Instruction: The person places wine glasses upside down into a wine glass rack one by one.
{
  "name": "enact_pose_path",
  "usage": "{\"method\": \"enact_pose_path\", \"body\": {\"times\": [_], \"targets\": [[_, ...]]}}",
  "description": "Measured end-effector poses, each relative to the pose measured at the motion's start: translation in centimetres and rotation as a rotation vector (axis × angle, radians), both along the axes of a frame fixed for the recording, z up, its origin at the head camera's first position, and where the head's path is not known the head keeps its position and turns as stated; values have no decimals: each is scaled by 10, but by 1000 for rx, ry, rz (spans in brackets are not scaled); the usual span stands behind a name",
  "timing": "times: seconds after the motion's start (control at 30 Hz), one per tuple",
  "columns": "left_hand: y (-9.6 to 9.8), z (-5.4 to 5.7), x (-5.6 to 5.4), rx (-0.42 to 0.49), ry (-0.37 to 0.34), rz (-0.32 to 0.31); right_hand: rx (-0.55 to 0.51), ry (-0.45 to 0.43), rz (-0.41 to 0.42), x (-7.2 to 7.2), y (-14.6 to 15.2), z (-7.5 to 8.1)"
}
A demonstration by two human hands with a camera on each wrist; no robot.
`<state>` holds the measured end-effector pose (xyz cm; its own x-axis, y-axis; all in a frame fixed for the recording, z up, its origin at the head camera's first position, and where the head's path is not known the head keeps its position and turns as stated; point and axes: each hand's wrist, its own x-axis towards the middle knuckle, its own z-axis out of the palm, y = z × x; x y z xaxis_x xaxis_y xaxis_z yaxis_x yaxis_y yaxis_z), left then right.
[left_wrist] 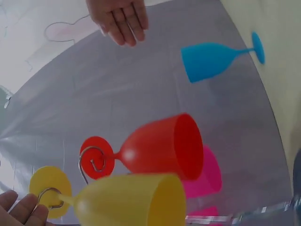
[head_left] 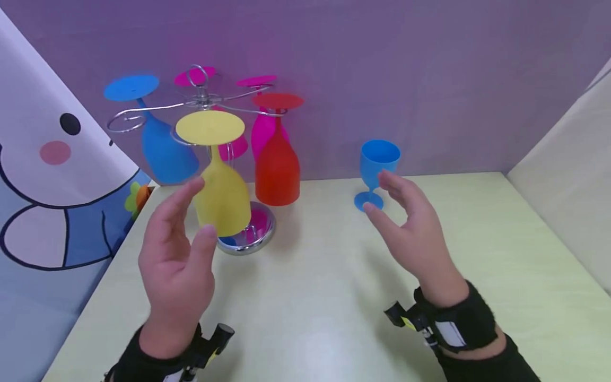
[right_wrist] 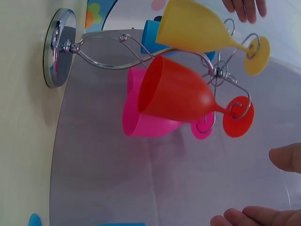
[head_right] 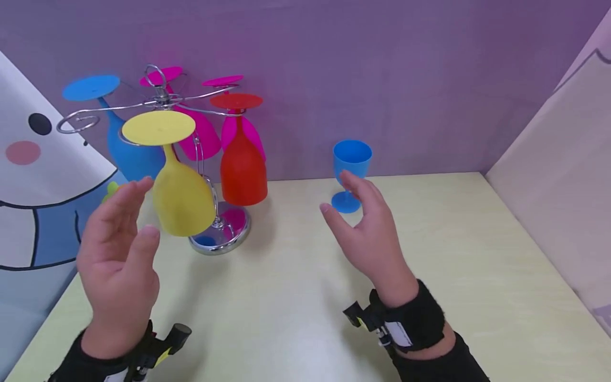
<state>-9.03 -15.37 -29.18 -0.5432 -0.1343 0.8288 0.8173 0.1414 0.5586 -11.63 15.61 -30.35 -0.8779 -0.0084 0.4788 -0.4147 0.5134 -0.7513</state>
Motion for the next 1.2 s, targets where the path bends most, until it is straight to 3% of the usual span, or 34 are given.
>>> {"method": "enact_pose_path", "body": {"times": [0.13, 0.37, 0.5, 0.7, 0.8, 0.93, 1.0, 1.2], "targets": [[-13, 8, -4, -113, 80, 146, -25, -19, -21, -7, 2, -3], [-41, 37, -12, -211, 224, 431, -34, -37, -35, -18, 6, -9], [-62, 51, -22, -311, 251, 553, -32, -76, -53, -19, 8, -13], [-104, 65, -35, -535, 127, 627, -28, -123, -70, -19, 9, -15], [-111, 71, -34, -607, 46, 639, -16, -117, -91, -22, 13, -14], [-107, 76, -33, -706, -86, 666, -14, -133, -136, -32, 22, -15], [-107, 75, -38, -757, -122, 677, -43, -164, -149, -40, 27, -16], [-101, 78, -47, -829, -167, 688, -194, -389, -136, -71, 44, -21]]}}
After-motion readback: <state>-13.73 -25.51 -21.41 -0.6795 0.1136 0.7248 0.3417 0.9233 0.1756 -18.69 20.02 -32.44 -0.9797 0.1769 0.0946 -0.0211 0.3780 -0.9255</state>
